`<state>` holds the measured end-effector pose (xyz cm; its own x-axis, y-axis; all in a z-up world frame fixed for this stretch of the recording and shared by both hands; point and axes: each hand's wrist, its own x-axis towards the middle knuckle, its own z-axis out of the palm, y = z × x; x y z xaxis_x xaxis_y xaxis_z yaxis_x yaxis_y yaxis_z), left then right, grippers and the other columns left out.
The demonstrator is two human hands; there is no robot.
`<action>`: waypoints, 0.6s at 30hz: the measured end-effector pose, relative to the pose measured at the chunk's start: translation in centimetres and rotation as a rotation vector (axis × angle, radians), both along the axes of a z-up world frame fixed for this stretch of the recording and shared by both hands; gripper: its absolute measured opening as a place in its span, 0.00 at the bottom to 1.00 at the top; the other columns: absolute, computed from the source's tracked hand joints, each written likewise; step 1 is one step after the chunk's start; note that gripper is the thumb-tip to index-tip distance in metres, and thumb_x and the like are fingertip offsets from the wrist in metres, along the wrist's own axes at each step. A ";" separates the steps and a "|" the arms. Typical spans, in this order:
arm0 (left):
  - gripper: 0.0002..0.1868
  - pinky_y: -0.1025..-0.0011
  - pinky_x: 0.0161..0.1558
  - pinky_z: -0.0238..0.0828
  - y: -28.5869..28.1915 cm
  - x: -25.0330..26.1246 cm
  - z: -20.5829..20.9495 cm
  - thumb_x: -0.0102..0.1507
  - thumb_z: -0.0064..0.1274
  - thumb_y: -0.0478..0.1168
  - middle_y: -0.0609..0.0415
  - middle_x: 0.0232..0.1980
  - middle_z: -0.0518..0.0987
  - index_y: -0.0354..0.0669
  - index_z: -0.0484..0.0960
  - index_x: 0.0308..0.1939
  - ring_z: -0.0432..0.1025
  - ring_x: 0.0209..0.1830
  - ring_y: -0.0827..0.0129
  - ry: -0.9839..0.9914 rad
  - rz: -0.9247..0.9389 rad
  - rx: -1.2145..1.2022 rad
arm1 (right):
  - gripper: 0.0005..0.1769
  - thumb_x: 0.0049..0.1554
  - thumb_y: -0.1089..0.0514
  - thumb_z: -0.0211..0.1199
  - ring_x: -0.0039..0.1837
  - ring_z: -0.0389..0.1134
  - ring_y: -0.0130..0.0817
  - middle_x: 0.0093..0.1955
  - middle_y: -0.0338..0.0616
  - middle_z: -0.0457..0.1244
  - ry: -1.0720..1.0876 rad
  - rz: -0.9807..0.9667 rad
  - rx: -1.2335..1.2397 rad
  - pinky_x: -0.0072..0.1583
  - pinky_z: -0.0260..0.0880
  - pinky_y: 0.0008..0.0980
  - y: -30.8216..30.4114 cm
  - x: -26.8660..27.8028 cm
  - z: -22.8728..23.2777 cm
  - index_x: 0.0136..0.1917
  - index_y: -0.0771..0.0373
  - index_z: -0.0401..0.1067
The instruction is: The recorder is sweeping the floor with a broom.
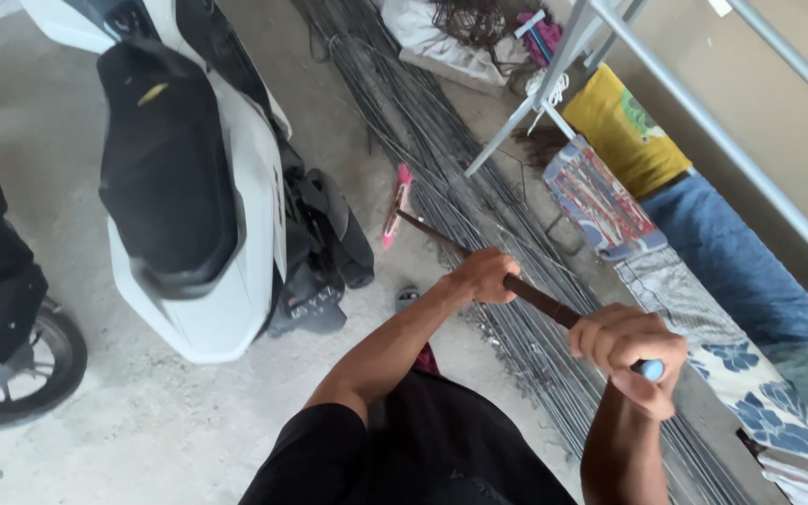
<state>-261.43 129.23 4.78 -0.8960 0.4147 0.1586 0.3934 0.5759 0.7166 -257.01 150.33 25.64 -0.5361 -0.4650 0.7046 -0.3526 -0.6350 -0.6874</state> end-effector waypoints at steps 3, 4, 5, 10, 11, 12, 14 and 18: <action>0.08 0.46 0.34 0.69 -2.7 -3.9 0.0 0.47 0.55 0.40 0.44 0.23 0.76 0.41 0.75 0.17 0.74 0.29 0.43 0.014 -0.064 -0.054 | 0.13 0.43 0.57 0.59 0.26 0.60 0.35 0.23 0.43 0.57 0.010 0.129 0.015 0.35 0.70 0.38 -1.6 -5.0 -0.8 0.24 0.62 0.59; 0.08 0.46 0.34 0.69 -3.6 -5.1 -0.5 0.47 0.55 0.40 0.44 0.23 0.76 0.41 0.75 0.17 0.74 0.29 0.43 0.011 -0.063 -0.052 | 0.13 0.43 0.57 0.59 0.26 0.60 0.35 0.23 0.43 0.57 0.007 0.129 0.016 0.35 0.70 0.38 -2.6 -6.5 -0.9 0.24 0.62 0.59; 0.09 0.46 0.35 0.70 -4.4 -6.1 -1.0 0.47 0.55 0.40 0.43 0.23 0.76 0.41 0.75 0.17 0.74 0.29 0.43 0.043 -0.071 -0.056 | 0.14 0.44 0.54 0.60 0.26 0.62 0.36 0.24 0.44 0.58 0.008 0.199 0.020 0.36 0.72 0.38 -3.5 -7.9 -1.0 0.25 0.62 0.61; 0.07 0.47 0.36 0.72 -7.5 -9.8 -2.7 0.45 0.54 0.40 0.44 0.23 0.76 0.42 0.74 0.15 0.74 0.29 0.42 0.173 -0.046 0.027 | 0.18 0.47 0.48 0.58 0.27 0.65 0.39 0.25 0.46 0.61 -0.051 0.351 0.062 0.39 0.73 0.40 -7.3 -12.5 -0.6 0.26 0.63 0.64; 0.08 0.47 0.35 0.72 -8.1 -10.5 -2.6 0.47 0.54 0.40 0.43 0.24 0.77 0.41 0.75 0.16 0.74 0.30 0.42 0.133 -0.052 0.013 | 0.18 0.48 0.48 0.58 0.27 0.64 0.39 0.25 0.46 0.61 -0.052 0.350 0.110 0.38 0.72 0.40 -7.8 -13.4 -0.7 0.26 0.63 0.63; 0.09 0.47 0.35 0.71 -8.5 -11.1 -2.5 0.48 0.54 0.40 0.43 0.25 0.77 0.41 0.75 0.17 0.74 0.30 0.42 0.094 -0.061 0.002 | 0.17 0.48 0.49 0.57 0.27 0.63 0.39 0.25 0.45 0.60 -0.052 0.346 0.161 0.38 0.71 0.41 -8.2 -14.4 -0.7 0.25 0.62 0.62; 0.08 0.47 0.35 0.72 -9.4 -12.3 -2.7 0.48 0.55 0.40 0.43 0.25 0.77 0.42 0.76 0.17 0.75 0.30 0.42 0.030 -0.036 -0.016 | 0.16 0.48 0.51 0.57 0.26 0.61 0.39 0.24 0.44 0.59 -0.046 0.329 0.180 0.37 0.69 0.41 -9.0 -16.0 -1.0 0.25 0.61 0.61; 0.09 0.47 0.35 0.72 -10.6 -14.5 -2.1 0.49 0.56 0.42 0.44 0.24 0.78 0.43 0.78 0.17 0.75 0.30 0.42 -0.085 0.023 0.003 | 0.16 0.47 0.55 0.55 0.24 0.57 0.37 0.22 0.42 0.55 -0.056 0.236 0.137 0.34 0.63 0.39 -10.3 -19.3 -2.1 0.23 0.61 0.57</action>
<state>-275.95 118.60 2.68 -0.9154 0.3939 0.0828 0.3180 0.5817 0.7487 -276.32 140.03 23.56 -0.4373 -0.6707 0.5991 -0.1651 -0.5949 -0.7866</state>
